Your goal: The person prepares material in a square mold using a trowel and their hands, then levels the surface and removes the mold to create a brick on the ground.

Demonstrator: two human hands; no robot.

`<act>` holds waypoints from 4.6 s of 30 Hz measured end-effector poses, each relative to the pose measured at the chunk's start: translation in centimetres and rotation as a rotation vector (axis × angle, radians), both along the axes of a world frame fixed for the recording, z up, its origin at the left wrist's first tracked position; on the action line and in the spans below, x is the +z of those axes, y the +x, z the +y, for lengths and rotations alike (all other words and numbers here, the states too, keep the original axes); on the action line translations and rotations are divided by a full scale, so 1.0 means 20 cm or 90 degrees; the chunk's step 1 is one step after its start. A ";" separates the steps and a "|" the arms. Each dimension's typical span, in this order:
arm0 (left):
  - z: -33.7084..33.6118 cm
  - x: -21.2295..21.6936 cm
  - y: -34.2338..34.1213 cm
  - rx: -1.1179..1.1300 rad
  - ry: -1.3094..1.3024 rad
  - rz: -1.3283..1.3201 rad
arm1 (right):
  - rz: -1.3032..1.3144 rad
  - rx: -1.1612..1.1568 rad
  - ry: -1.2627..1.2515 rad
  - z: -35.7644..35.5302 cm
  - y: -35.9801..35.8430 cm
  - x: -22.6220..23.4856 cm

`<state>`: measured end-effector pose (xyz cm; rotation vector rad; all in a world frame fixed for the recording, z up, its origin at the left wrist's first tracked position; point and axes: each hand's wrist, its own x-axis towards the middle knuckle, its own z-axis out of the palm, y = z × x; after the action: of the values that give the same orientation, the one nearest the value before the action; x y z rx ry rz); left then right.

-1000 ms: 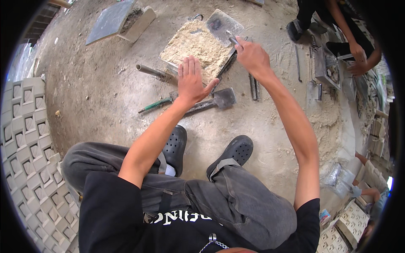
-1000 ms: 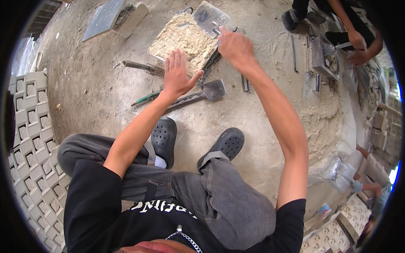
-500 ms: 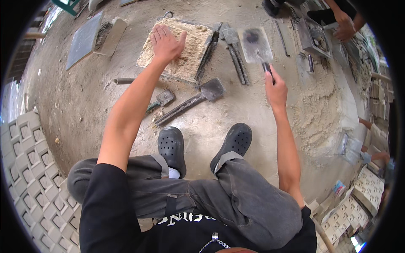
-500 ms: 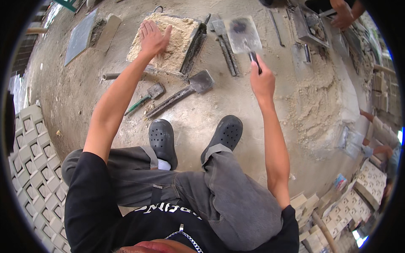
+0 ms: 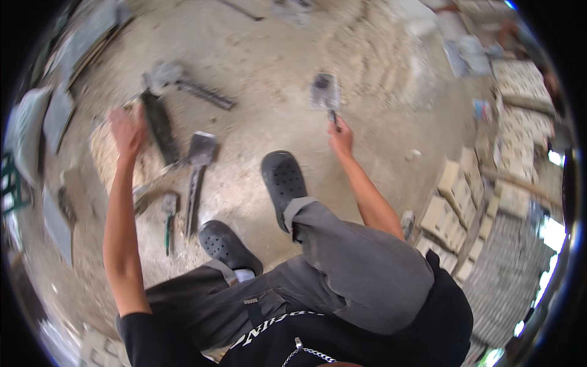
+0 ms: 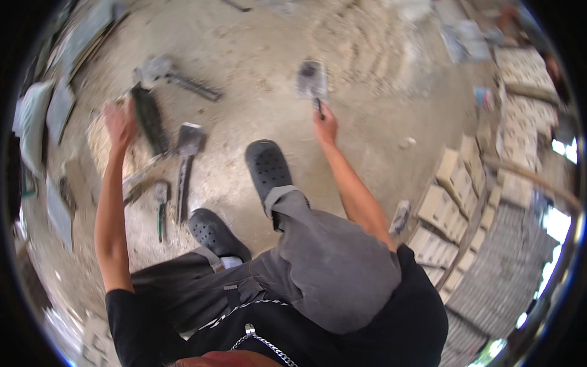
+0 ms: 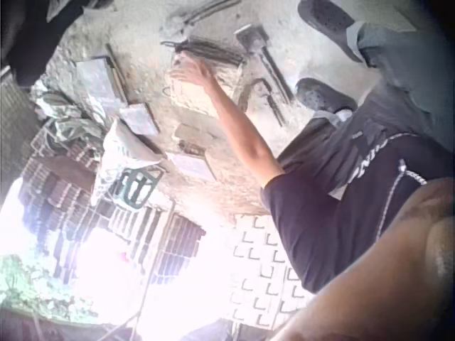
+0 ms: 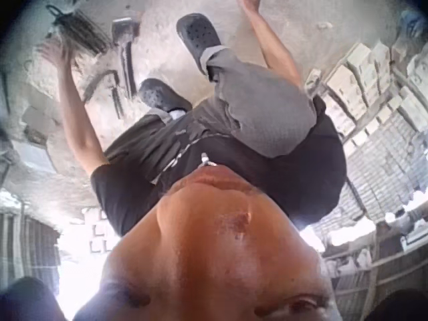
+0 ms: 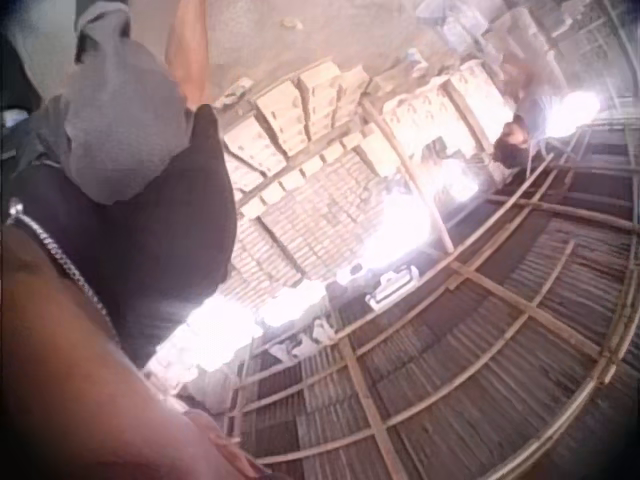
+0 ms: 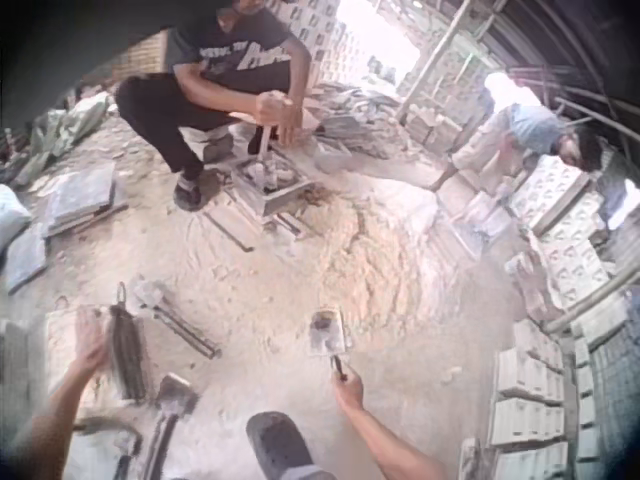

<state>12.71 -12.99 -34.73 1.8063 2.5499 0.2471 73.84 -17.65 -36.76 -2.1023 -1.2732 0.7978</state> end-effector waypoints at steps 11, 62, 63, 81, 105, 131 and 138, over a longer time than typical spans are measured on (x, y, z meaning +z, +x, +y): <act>0.21 0.06 -0.04 -0.259 0.052 -0.043 | 0.119 0.016 -0.127 -0.16 0.20 0.19; -0.82 0.51 -0.63 0.027 -0.091 -0.271 | -0.076 0.393 -0.268 -0.27 0.09 1.13; -0.83 0.47 -0.65 0.045 -0.084 -0.330 | -0.087 0.432 -0.289 -0.16 -0.14 1.18; -0.67 0.44 -0.36 -0.178 -0.281 0.040 | -0.158 0.704 -0.109 0.30 -2.43 0.91; -0.83 0.71 0.09 0.241 -0.089 -0.256 | -0.272 0.949 -0.002 0.59 -2.61 0.73; -0.83 0.54 -0.49 0.184 -0.247 -0.503 | -0.315 1.068 -0.014 0.52 -2.87 0.77; -0.89 0.48 -0.50 0.160 -0.200 -0.507 | -0.309 1.096 -0.043 0.52 -2.97 0.72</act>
<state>2.67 -30.82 -25.15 0.9891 2.0663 0.4306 14.35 -7.22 -22.31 -0.7258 -3.3059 0.8527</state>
